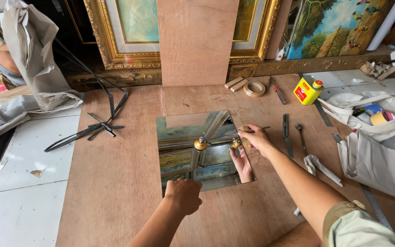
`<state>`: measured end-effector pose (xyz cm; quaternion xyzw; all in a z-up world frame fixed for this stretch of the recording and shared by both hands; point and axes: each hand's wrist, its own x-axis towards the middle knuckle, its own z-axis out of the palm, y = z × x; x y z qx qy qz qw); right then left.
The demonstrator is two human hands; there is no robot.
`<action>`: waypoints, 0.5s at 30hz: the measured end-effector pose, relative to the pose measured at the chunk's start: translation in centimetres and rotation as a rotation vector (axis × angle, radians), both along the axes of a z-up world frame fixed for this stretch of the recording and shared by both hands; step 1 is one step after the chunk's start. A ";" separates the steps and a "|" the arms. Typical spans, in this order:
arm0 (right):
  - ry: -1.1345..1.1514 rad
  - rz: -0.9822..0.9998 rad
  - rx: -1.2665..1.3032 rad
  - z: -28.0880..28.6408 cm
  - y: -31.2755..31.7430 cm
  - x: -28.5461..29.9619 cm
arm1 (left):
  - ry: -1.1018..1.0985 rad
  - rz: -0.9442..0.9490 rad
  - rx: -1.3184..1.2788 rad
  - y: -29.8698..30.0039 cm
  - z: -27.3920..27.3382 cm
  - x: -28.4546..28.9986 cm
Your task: The person uses a glass cutter to score a small square mirror placed on a work surface. They repeatedly score the same line, adjust the cutter, and apply pressure to snap the mirror along the scored line. The person then picks up a plastic bottle and opens it.
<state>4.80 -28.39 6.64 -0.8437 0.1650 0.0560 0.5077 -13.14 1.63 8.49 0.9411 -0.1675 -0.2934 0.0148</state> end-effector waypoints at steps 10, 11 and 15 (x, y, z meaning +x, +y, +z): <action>0.021 0.090 -0.158 -0.2 -0.3 -0.3 | 0.017 -0.003 -0.002 -0.4 0.3 0.2; 0.015 0.102 -0.129 -0.2 -0.3 -0.4 | 0.018 0.003 -0.008 -0.3 0.4 0.2; 0.019 0.121 -0.077 -0.4 -0.1 -0.6 | -0.098 0.035 -0.122 0.5 -1.9 0.6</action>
